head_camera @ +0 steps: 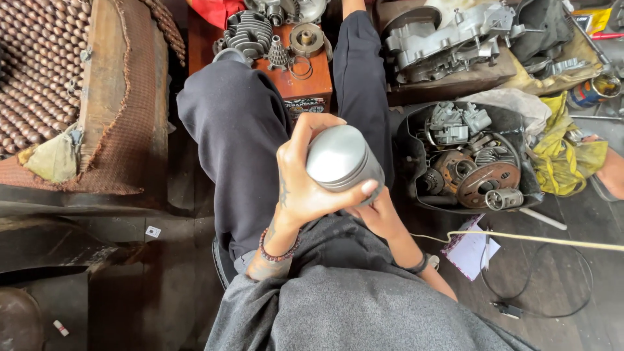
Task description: Cleaning a motorcycle piston using a toothbrush
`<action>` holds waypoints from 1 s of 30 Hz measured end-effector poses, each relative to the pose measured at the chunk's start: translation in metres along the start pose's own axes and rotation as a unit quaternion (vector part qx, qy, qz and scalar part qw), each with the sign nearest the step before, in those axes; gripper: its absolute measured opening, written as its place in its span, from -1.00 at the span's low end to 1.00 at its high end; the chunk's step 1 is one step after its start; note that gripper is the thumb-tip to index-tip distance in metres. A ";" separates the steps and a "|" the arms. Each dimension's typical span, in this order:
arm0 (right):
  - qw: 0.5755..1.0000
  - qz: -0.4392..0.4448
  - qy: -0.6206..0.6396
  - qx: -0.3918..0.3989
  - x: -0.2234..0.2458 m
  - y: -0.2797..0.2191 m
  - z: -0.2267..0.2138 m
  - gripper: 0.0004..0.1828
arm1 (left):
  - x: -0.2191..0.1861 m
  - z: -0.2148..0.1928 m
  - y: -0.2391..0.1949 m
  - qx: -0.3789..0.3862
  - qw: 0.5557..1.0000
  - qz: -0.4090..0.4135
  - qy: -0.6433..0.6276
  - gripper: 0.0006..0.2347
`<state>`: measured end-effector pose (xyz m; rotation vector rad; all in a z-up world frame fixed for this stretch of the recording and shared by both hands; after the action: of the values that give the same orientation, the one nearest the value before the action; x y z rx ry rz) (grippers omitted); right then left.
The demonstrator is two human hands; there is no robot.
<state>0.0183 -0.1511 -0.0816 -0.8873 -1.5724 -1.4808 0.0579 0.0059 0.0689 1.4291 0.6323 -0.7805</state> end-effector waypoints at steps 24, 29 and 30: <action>0.980 0.188 0.013 0.059 -0.070 -0.055 -0.052 -0.42 | 0.007 0.020 -0.003 0.004 0.990 0.083 -0.115 -0.36; 0.987 0.077 0.040 0.132 0.019 -0.018 -0.003 -0.51 | 0.002 -0.001 0.000 0.006 0.981 0.109 -0.159 -0.36; 0.990 0.055 -0.021 0.129 0.028 -0.010 -0.007 -0.49 | 0.001 -0.005 0.000 -0.004 0.979 0.115 -0.169 -0.37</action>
<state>-0.0029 -0.1598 -0.0607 -0.8425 -1.6731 -1.1574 0.0594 0.0112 0.0677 1.2955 0.2048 -0.8107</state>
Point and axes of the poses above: each hand's wrist, its own y-axis towards the middle knuckle, its own z-axis out of the palm, x = y × z, the point moved 8 cm from there along y, towards the middle knuckle, and after that the axes turned 4 degrees about -x, right-handed, at the moved point
